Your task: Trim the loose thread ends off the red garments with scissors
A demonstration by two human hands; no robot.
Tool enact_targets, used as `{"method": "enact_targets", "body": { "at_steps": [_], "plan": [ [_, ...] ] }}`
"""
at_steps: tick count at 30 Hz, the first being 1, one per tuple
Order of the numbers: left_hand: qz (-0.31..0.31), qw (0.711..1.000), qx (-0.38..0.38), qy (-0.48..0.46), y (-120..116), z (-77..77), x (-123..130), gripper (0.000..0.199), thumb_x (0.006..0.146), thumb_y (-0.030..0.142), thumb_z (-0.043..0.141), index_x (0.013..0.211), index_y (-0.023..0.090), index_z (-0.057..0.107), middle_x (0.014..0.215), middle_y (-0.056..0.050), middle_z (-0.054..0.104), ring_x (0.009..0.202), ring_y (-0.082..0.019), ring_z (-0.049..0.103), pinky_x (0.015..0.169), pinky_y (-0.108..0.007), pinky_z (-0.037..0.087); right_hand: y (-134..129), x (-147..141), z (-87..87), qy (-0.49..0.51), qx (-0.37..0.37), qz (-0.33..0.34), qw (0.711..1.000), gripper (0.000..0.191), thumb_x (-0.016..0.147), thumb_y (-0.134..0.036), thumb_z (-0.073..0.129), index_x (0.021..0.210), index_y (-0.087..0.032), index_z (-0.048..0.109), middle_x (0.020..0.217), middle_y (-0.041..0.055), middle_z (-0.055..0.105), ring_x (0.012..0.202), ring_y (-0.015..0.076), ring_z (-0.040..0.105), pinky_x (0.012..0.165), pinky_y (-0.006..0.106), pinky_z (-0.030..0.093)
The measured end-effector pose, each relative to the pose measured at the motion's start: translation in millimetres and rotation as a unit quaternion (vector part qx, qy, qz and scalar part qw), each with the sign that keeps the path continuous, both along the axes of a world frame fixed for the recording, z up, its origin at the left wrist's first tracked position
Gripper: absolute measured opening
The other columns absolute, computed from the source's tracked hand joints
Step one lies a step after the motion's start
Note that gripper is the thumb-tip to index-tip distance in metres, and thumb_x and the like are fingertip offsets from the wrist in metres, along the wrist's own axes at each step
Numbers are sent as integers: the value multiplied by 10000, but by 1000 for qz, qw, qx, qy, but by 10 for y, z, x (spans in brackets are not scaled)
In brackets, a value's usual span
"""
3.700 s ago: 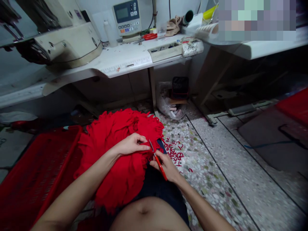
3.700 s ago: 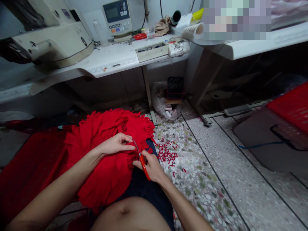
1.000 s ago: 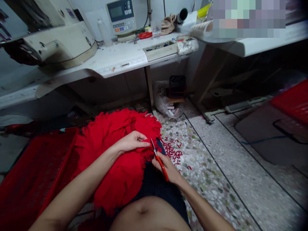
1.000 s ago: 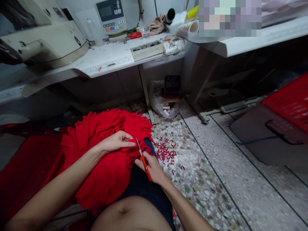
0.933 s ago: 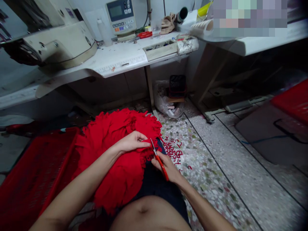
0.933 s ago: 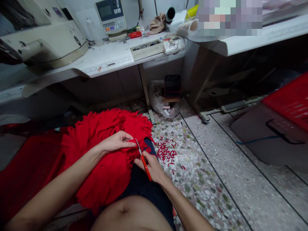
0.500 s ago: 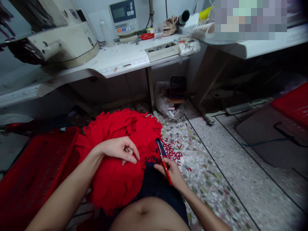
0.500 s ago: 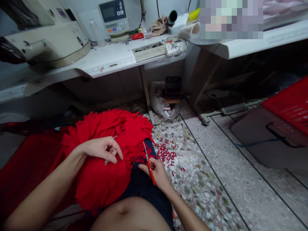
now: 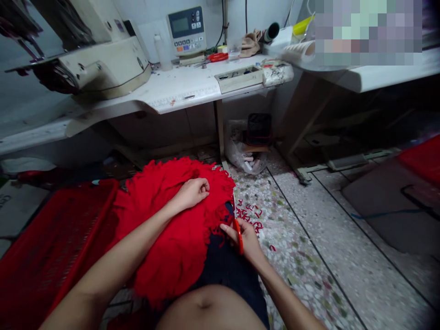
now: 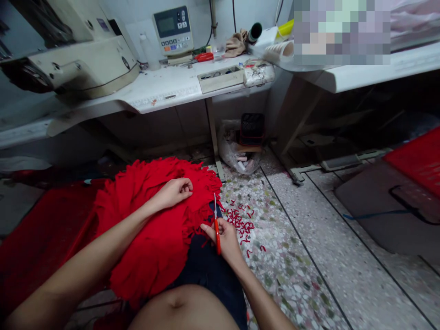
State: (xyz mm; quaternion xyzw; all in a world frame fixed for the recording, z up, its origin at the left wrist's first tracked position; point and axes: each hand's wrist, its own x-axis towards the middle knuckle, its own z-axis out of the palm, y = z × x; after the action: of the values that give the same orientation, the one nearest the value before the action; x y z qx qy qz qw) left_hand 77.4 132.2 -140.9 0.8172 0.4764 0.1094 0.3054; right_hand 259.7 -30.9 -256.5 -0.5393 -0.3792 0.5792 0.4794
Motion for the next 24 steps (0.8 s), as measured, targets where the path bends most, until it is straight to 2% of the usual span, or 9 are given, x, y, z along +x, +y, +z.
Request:
{"method": "enact_targets", "body": {
  "at_steps": [3,7,9,11,13,15,20,24],
  "plan": [
    [17,1000,4,3,0,-28,-28,99,767,174,649,866,173,648,776,-16,657,694,-153,599,635,-242,434,-4,-42,14,5,-4,17,1000,488,773,-580,806,674,-220,492,516,-51,559,406,109,478,398,214,339],
    [12,999,-24,-21,-5,-28,-99,87,750,220,674,803,167,629,734,-9,631,685,-151,580,641,-245,430,-42,-79,0,16,-17,29,999,514,729,-605,829,674,-226,486,500,-57,547,401,118,494,388,220,333],
    [26,993,-75,-88,-16,-10,-130,142,747,249,700,811,160,610,728,2,606,680,-137,559,645,-239,421,-67,-65,7,12,-18,30,999,517,726,-609,829,671,-226,487,500,-57,544,402,119,492,388,223,332],
    [50,970,-164,-172,-38,21,-154,236,745,290,741,877,147,608,756,6,603,696,-125,560,670,-233,424,-72,-28,46,2,-11,36,999,503,746,-604,817,667,-222,499,514,-43,569,405,118,490,394,227,336],
    [55,941,-250,-220,-79,56,-166,338,731,323,789,953,133,620,801,-1,624,731,-122,579,718,-240,439,-33,19,129,-3,-6,29,1000,488,757,-600,809,664,-218,521,508,-32,584,396,117,477,397,234,339],
    [31,931,-291,-219,-135,84,-165,386,719,335,824,991,128,643,828,-9,640,759,-127,584,749,-253,447,59,56,252,4,1,2,1000,477,742,-590,823,667,-218,533,488,-29,584,390,122,480,405,241,354],
    [-83,937,-287,-182,-263,114,-126,318,787,355,784,1000,130,709,928,-39,644,815,-146,556,751,-266,440,380,47,599,39,44,-65,996,455,718,-538,856,718,-221,530,493,-26,607,415,137,530,441,245,414],
    [-95,940,-283,-165,-289,115,-113,377,767,351,804,1041,133,667,770,32,514,717,-122,463,657,-238,382,528,3,773,45,68,-101,992,484,685,-528,883,778,-222,519,530,-31,627,421,139,553,435,241,434]
  ]
}}
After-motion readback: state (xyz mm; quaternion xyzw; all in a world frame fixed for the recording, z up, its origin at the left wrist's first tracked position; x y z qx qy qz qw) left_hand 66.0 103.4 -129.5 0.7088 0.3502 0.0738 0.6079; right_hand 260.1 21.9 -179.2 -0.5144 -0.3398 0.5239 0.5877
